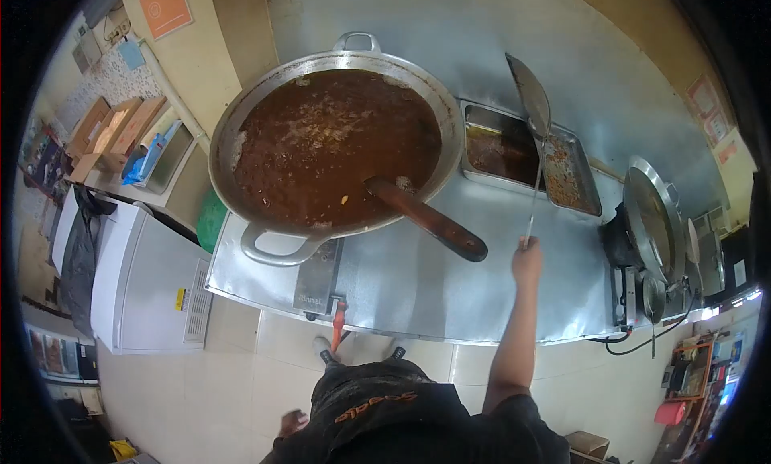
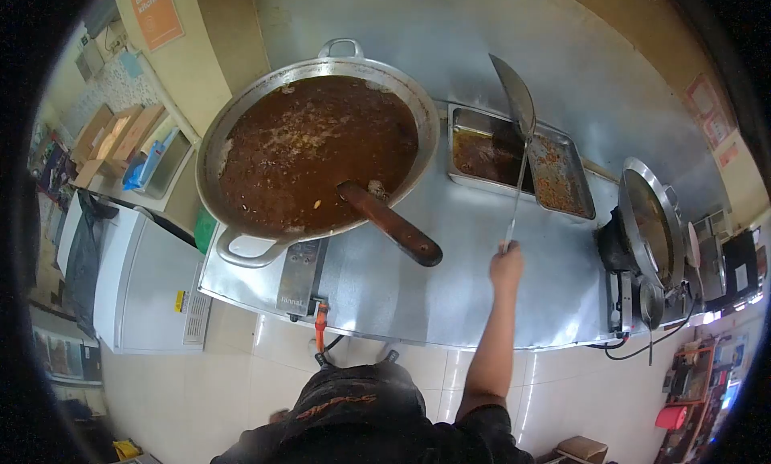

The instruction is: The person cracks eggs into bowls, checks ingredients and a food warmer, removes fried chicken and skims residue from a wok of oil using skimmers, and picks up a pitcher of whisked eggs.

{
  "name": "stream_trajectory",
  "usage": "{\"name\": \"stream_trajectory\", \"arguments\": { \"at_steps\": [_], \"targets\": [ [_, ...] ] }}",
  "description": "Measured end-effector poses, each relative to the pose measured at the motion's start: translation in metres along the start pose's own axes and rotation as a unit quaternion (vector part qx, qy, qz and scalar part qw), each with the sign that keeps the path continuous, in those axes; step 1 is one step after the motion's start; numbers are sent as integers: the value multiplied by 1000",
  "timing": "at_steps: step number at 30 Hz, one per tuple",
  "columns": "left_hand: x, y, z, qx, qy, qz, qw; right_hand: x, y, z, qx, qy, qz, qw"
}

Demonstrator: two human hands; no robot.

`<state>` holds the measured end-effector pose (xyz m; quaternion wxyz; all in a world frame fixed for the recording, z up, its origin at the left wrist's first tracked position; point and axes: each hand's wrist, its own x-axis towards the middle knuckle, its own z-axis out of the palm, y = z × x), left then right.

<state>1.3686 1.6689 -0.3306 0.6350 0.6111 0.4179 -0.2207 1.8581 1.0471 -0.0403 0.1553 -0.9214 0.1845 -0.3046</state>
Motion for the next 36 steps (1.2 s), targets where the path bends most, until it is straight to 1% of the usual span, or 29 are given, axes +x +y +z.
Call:
{"name": "stream_trajectory", "arguments": {
  "at_steps": [1, 2, 3, 4, 6, 8, 9, 11, 12, 15, 16, 17, 19, 20, 21, 22, 24, 25, 26, 28, 29, 31, 34, 36],
  "targets": [
    [9, 5, -7, -4, 14, 26, 1000, 11, 4, -13, 24, -39, 38, 998],
    [26, 38, -16, -205, -16, -130, 970, 28, 0, -34, 47, -77, 74, 993],
    [3, 97, 10, -121, 118, -118, 979, 41, -10, -55, 70, -114, 111, 985],
    [8, 111, 6, -119, 122, -84, 982, 46, -23, -73, 89, -127, 122, 980],
    [18, 134, 1, -107, 114, -64, 986, 53, -48, -99, 128, -153, 143, 969],
    [17, 150, 1, -66, 113, -48, 990, 65, -44, -115, 175, -155, 115, 965],
    [14, 153, 1, -68, 110, -45, 991, 68, -41, -120, 198, -157, 104, 962],
    [11, 155, 4, -70, 103, -41, 991, 76, -59, -151, 257, -194, 104, 941],
    [10, 153, 7, -67, 97, -57, 991, 81, -71, -169, 286, -212, 105, 929],
    [11, 121, 6, -79, 82, -109, 988, 86, -116, -214, 292, -225, 80, 926],
    [13, 103, 3, -27, 57, -78, 995, 87, -123, -225, 276, -239, 77, 928],
    [24, 79, -1, -36, 38, -87, 995, 90, -129, -235, 260, -252, 73, 929],
    [55, 16, -11, -118, 5, -108, 987, 96, -134, -249, 221, -275, 57, 934],
    [62, -3, -10, -165, -9, -108, 980, 97, -139, -255, 215, -290, 60, 931],
    [56, 2, -3, -220, -15, -112, 969, 99, -147, -263, 208, -305, 64, 927],
    [54, 1, -1, -178, -33, -80, 980, 101, -155, -270, 202, -319, 68, 923],
    [52, 0, 2, -96, -60, -10, 994, 101, -176, -281, 116, -321, 23, 940],
    [60, -12, -5, -70, -50, -16, 996, 102, -184, -283, 72, -321, 0, 944],
    [62, -12, -10, -39, -38, -22, 998, 103, -188, -283, 9, -301, -67, 951],
    [50, 21, -7, 49, -12, -25, 998, 107, -197, -281, -116, -253, -199, 940],
    [40, 39, -5, 50, -3, -36, 998, 108, -206, -281, -141, -243, -217, 935],
    [46, 58, -7, -112, -13, -103, 988, 106, -229, -283, -191, -222, -249, 923],
    [22, 113, 10, -77, 62, -121, 988, 111, -263, -286, -282, -201, -314, 884],
    [42, 96, 1, -104, 56, -109, 987, 99, -296, -292, -294, -228, -332, 867]
  ]
}}
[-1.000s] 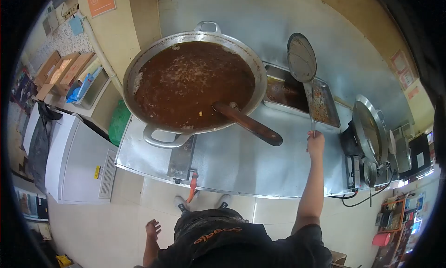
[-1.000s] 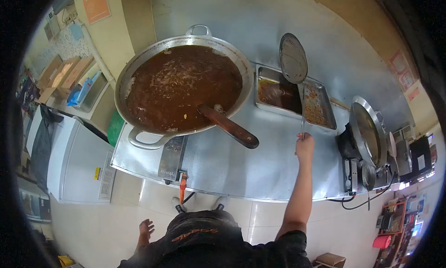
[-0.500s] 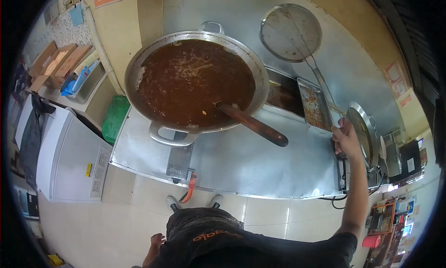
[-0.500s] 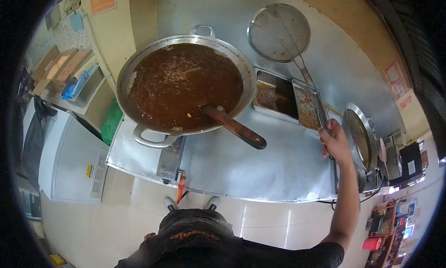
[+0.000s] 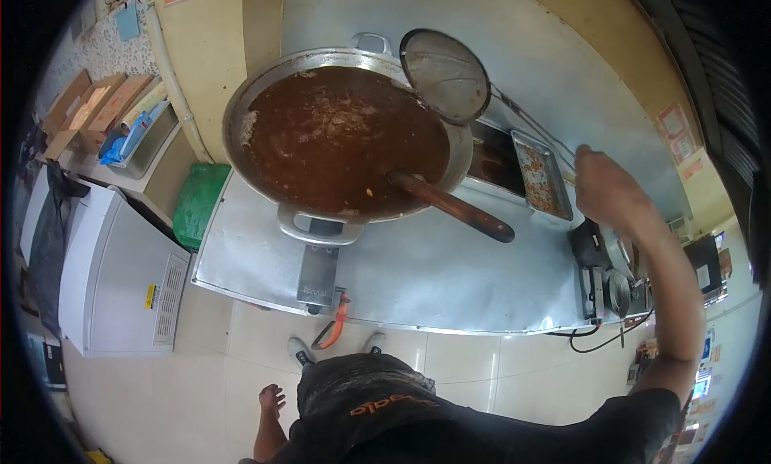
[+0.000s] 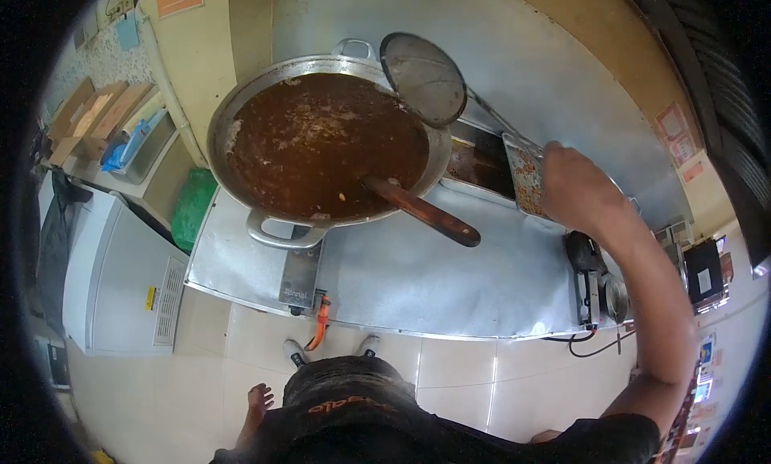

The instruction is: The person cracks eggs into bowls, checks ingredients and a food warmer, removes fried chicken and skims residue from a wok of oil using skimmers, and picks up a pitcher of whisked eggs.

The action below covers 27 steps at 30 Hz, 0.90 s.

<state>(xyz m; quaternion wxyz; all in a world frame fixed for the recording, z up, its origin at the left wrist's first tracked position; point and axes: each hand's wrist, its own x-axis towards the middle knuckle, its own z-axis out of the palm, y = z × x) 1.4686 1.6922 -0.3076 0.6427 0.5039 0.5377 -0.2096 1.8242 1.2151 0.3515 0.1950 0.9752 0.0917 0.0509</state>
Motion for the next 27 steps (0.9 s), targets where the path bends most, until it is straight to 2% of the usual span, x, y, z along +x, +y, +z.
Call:
{"name": "stream_trajectory", "arguments": {
  "at_steps": [1, 4, 7, 13, 18, 19, 22, 23, 24, 25, 27],
  "targets": [
    [2, 2, 3, -11, 1, 2, 1000, 3, -15, -15, -6, -12, -12, 1000],
    [9, 1, 7, -27, -6, 1, 1000, 16, -58, -61, 35, -191, 113, 975],
    [15, -10, 6, -52, -32, -15, 998, 27, -74, -81, 8, -271, 152, 951],
    [15, -43, -5, -46, -37, -30, 998, 35, -67, -121, 6, -234, 178, 956],
    [10, -36, -5, -22, -16, -52, 998, 29, -69, -128, -34, -187, 157, 969],
    [4, -27, -2, -27, 12, -61, 998, 29, -65, -126, -34, -176, 159, 971],
    [12, -5, -4, 90, -197, -2, 976, 26, -46, -122, 1, -150, 167, 975],
    [-48, 54, 21, 173, -206, 18, 963, 25, -41, -124, 4, -150, 172, 974],
    [-94, 95, 51, 298, -170, 146, 928, 24, -36, -127, 6, -150, 178, 972],
    [-114, 114, 72, 281, -185, 273, 901, 23, -29, -126, 5, -153, 181, 971],
    [-240, 202, 136, 275, -234, 369, 857, 25, -9, -117, 19, -148, 178, 973]
  ]
}}
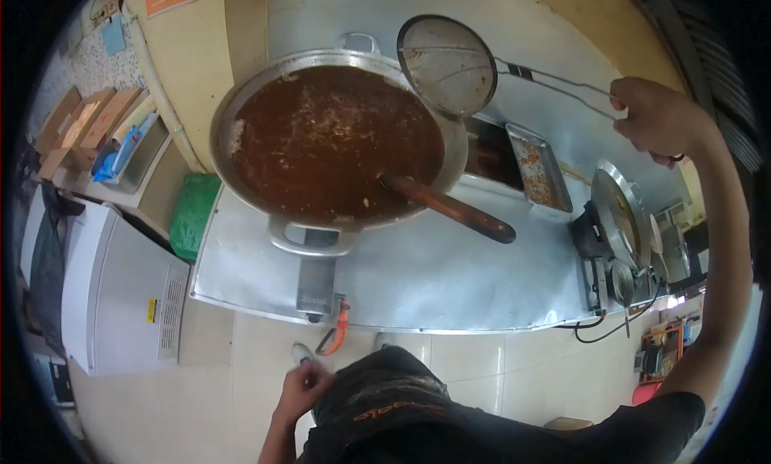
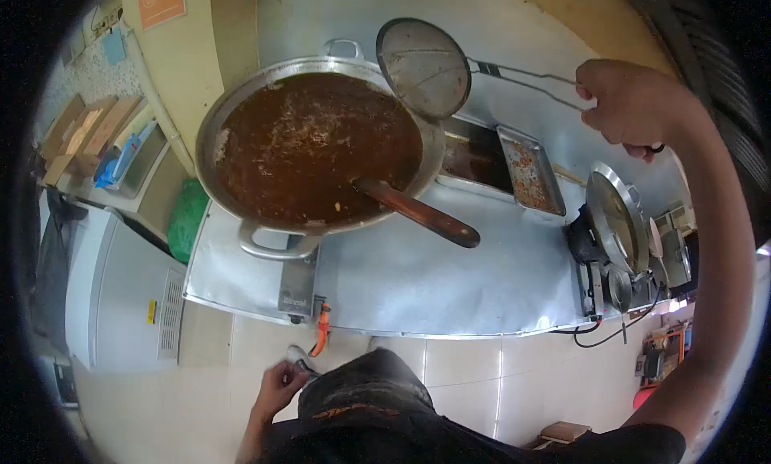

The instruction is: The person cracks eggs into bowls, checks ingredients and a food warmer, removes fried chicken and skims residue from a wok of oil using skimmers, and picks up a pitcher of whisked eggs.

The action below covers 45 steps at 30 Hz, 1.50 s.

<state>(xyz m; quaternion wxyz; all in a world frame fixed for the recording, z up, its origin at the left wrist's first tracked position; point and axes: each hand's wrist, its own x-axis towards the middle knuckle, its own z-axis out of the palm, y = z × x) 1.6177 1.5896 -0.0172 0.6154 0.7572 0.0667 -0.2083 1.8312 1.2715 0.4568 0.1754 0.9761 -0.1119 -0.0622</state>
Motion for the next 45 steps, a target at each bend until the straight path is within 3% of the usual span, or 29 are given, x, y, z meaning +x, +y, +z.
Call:
{"name": "stream_trajectory", "arguments": {
  "at_steps": [1, 2, 3, 5, 7, 10, 14, 17, 23, 26, 28, 32, 33, 38, 41, 43, 45],
  "targets": [
    [5, 67, 15, 74, 27, 101, 992, 7, 9, 4, 7, 4, -7, 1000],
    [21, 107, 36, 122, 91, 286, 946, 14, 20, 6, 10, 5, -21, 1000],
    [37, 140, 57, 171, 151, 457, 860, 21, 31, 8, 13, 7, -35, 999],
    [61, 211, 104, 268, 170, 491, 811, 40, 59, 15, 36, 11, -69, 997],
    [103, 250, 148, 383, 239, 534, 715, 60, 91, 25, 74, 11, -104, 992],
    [130, 274, 170, 493, 279, 522, 637, 68, 112, 25, 125, -13, -61, 990],
    [153, 291, 188, 488, 333, 508, 627, 89, 155, 16, 104, -68, -238, 963],
    [173, 312, 210, 502, 346, 518, 600, 106, 167, 25, 150, -77, -231, 958],
    [190, 322, 217, 509, 289, 525, 618, 138, 181, 42, 174, -90, -253, 947],
    [160, 315, 191, 475, 365, 534, 597, 134, 187, 39, 189, -80, -282, 937],
    [131, 313, 168, 452, 422, 486, 617, 135, 189, 35, 166, -63, -274, 945],
    [112, 304, 124, 363, 576, 430, 593, 143, 192, 26, 118, -43, -268, 955],
    [104, 306, 116, 378, 595, 384, 597, 148, 194, 24, 114, -55, -272, 954],
    [97, 296, 63, 325, 603, 360, 633, 166, 199, 23, 91, -100, -334, 933],
    [93, 297, 34, 269, 596, 371, 660, 190, 217, 60, 116, -6, -291, 950],
    [93, 298, 10, 250, 591, 368, 673, 185, 213, 79, 46, 153, -415, 895],
    [90, 301, -12, 249, 582, 361, 685, 183, 204, 83, -14, 221, -466, 857]
  ]
}}
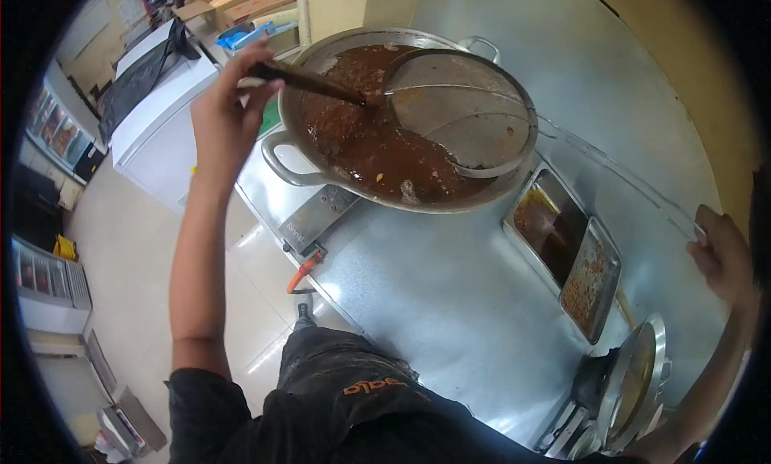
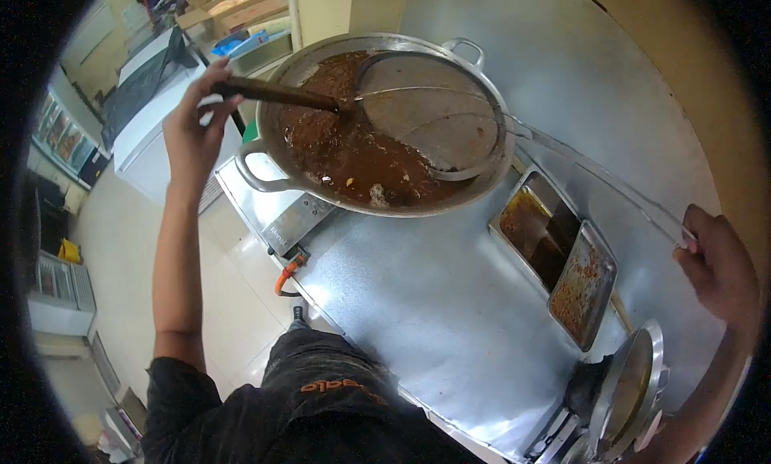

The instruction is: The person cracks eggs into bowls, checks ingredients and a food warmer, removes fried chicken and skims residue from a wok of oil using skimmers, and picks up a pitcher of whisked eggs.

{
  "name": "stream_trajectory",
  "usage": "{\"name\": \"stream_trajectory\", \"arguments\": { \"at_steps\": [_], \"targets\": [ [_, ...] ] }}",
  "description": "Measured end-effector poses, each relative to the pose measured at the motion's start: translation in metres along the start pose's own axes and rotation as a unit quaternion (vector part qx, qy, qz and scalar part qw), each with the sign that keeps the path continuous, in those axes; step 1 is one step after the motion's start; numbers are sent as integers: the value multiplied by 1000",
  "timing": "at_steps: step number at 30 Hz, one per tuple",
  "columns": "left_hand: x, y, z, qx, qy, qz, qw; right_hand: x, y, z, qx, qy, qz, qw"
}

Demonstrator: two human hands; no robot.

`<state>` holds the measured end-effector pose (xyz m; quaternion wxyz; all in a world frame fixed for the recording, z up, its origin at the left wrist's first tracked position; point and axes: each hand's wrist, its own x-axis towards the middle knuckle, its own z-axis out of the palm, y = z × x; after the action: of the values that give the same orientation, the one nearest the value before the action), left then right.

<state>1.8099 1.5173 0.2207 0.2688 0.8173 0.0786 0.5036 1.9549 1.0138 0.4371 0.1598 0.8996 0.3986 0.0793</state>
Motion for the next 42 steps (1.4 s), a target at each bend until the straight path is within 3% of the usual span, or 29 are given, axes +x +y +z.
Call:
{"name": "stream_trajectory", "arguments": {
  "at_steps": [2, 3, 12, 15, 18, 21, 25, 30, 35, 42],
  "targets": [
    [15, -10, -4, 12, -4, 10, 1000, 9, -14, 0, -39, -41, 5, 998],
    [22, -17, -5, 7, -12, 5, 1000, 12, -19, 5, -14, -46, 79, 996],
    [54, -55, -17, 58, -46, -2, 997, 36, -18, 8, 49, -103, 2, 993],
    [57, -53, -16, 82, -43, -18, 996, 52, -6, 7, 220, -213, 108, 946],
    [60, -57, -14, 66, -34, 1, 997, 65, 7, 21, 352, -249, 149, 890],
    [68, -55, -14, 34, -50, 42, 997, 79, 14, 39, 420, -277, 142, 852],
    [77, -43, -16, 101, -62, 7, 993, 86, 31, 84, 537, -320, 129, 770],
    [76, -49, -18, 53, -77, 22, 995, 65, 47, 118, 598, -314, 124, 727],
    [69, -57, -21, 114, -50, 41, 991, 27, 55, 116, 608, -243, 156, 739],
    [60, -56, -23, -8, -83, -10, 996, -20, 25, 95, 616, -116, 200, 753]
  ]
}}
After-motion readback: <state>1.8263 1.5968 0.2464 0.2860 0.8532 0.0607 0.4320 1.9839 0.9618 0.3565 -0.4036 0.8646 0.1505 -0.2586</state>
